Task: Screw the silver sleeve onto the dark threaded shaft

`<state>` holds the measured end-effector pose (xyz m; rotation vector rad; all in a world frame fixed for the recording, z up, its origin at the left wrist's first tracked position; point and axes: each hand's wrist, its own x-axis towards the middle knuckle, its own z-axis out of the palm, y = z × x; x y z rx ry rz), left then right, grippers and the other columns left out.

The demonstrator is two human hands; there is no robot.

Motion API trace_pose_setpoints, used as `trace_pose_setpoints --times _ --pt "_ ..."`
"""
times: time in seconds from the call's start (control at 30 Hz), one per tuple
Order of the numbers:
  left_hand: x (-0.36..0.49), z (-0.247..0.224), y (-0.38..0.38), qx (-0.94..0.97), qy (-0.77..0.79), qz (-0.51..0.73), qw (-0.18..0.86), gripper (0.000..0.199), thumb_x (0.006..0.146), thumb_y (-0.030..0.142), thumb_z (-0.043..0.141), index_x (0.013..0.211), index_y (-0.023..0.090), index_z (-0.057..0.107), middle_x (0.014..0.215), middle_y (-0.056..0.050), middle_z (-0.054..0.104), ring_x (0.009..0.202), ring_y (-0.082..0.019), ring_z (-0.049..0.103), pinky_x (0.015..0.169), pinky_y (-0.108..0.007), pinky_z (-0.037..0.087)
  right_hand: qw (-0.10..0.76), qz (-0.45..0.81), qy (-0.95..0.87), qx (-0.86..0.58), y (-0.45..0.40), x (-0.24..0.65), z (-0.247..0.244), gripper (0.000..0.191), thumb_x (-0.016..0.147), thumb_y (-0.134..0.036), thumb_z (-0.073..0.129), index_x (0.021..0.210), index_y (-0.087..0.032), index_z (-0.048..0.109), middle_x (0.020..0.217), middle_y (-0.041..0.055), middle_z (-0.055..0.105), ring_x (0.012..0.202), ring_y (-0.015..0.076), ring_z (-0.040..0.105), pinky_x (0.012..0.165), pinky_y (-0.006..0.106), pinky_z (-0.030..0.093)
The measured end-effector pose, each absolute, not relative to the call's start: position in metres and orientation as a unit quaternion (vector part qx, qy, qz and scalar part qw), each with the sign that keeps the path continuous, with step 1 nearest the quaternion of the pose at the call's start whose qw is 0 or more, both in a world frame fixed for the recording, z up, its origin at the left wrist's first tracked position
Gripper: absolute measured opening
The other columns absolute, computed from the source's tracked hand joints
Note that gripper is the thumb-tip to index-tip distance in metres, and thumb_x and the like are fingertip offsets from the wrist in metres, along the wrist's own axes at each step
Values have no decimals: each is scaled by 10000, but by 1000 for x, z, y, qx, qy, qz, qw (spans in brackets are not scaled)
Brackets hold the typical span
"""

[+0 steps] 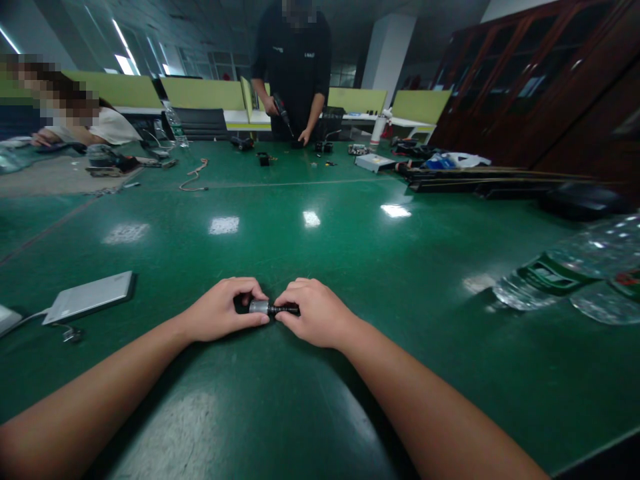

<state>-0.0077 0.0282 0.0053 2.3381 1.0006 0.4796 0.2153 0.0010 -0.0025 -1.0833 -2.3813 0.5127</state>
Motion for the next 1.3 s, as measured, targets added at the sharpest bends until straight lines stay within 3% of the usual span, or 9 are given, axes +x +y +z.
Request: trace_pose_setpoints --times 1.3 --pt "-7 6 28 868 381 167 271 248 782 400 726 874 174 684 775 -6 635 687 -151 552 643 -256 385 177 182 -868 -426 3 239 11 120 792 -185 710 903 -185 757 831 41 700 817 171 603 755 289 455"
